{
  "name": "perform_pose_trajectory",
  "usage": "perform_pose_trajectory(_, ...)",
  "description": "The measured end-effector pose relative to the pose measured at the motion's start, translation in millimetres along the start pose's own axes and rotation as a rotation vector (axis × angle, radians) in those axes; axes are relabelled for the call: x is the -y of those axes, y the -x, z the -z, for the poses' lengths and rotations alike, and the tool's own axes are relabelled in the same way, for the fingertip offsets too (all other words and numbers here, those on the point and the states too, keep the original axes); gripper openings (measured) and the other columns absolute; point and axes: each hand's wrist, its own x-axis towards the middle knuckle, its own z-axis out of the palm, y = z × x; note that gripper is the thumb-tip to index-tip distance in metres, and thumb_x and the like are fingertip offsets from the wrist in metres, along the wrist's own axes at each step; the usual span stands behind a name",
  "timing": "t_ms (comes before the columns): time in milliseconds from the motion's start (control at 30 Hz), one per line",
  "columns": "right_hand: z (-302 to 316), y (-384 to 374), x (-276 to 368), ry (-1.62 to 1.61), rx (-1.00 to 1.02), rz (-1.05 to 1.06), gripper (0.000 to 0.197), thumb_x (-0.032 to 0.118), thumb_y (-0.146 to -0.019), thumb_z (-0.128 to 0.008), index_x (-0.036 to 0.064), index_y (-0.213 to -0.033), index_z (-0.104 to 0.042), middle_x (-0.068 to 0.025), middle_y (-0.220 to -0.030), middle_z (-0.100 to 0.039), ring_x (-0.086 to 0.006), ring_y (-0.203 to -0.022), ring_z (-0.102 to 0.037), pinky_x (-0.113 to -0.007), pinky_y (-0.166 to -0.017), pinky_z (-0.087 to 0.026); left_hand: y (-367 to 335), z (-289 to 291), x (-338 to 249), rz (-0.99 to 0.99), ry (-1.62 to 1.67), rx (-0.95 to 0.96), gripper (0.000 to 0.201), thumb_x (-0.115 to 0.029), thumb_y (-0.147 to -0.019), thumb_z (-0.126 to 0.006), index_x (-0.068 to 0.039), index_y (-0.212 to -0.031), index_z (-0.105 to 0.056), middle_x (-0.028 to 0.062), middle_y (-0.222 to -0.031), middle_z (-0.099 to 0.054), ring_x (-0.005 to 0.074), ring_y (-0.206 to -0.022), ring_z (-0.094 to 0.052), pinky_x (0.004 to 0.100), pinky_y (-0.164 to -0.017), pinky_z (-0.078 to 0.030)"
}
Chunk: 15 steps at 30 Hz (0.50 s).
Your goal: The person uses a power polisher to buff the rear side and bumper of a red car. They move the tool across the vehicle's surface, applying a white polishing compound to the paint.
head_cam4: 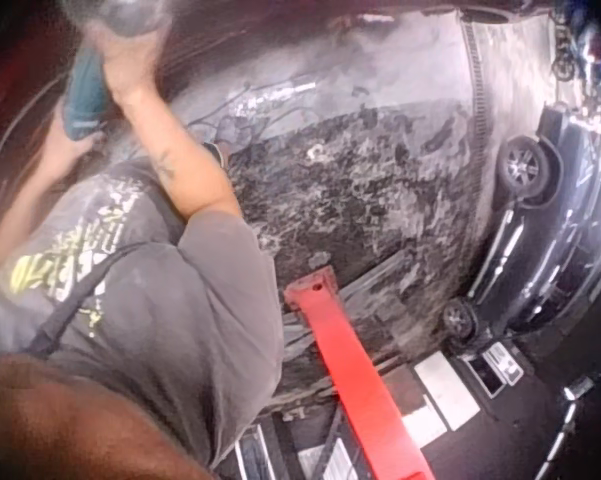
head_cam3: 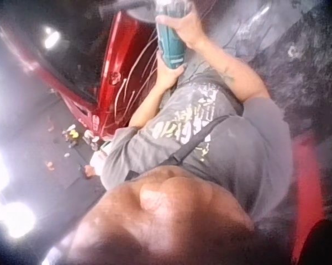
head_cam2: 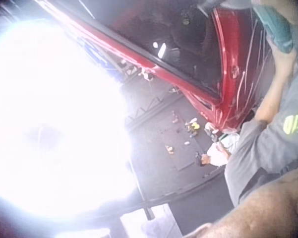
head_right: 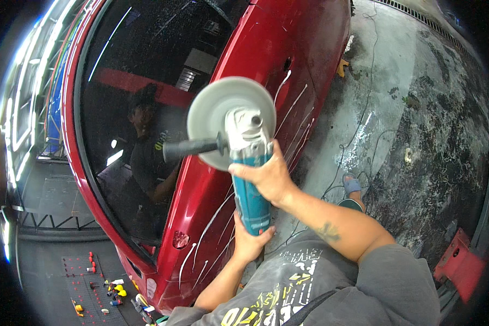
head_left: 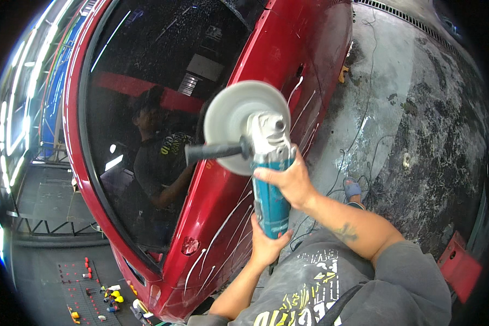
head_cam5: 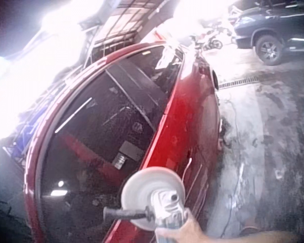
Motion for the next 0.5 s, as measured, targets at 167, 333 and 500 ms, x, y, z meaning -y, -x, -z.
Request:
perform_pose_trajectory(167, 53.6, -92.4, 81.3, -0.154, -0.040, 0.039, 0.038, 0.015, -0.086, -0.090, 0.0069, -0.118, -0.072, -0.0015, -0.095, -0.074, -0.0117, -0.080, -0.071, -0.035, -0.077, -0.062, -95.2, -51.2, -92.9, -0.083, -0.089, 0.050, 0.092, -0.019, -0.078, -0.094, -0.001, -0.146, -0.034, 0.0160, -0.114, -0.069, 0.0203, -0.098, -0.068, 0.0387, -0.090, -0.058)
perform_pose_trajectory(333, 94.5, -161.6, 137.2, -0.179, -0.075, -0.007, 0.030, 0.023, -0.093, -0.087, 0.0034, -0.111, -0.072, -0.0071, -0.091, -0.076, -0.0174, -0.071, -0.074, -0.036, -0.068, -0.064, -164.9, -81.2, -158.6, -0.072, -0.037, 0.137, 0.090, -0.022, -0.080, -0.094, 0.002, -0.145, -0.036, 0.0123, -0.098, -0.067, 0.0159, -0.072, -0.065, 0.0335, -0.063, -0.057)
perform_pose_trajectory(500, 94.5, -155.4, 133.8, -0.157, -0.021, 0.008, 0.034, 0.025, -0.092, -0.088, 0.0034, -0.112, -0.071, -0.0064, -0.090, -0.075, -0.0164, -0.072, -0.074, -0.035, -0.068, -0.064, -152.4, -89.6, -162.8, -0.006, 0.022, 0.142, 0.091, -0.021, -0.081, -0.094, 0.001, -0.146, -0.033, 0.0109, -0.097, -0.066, 0.0154, -0.071, -0.064, 0.0330, -0.061, -0.056)
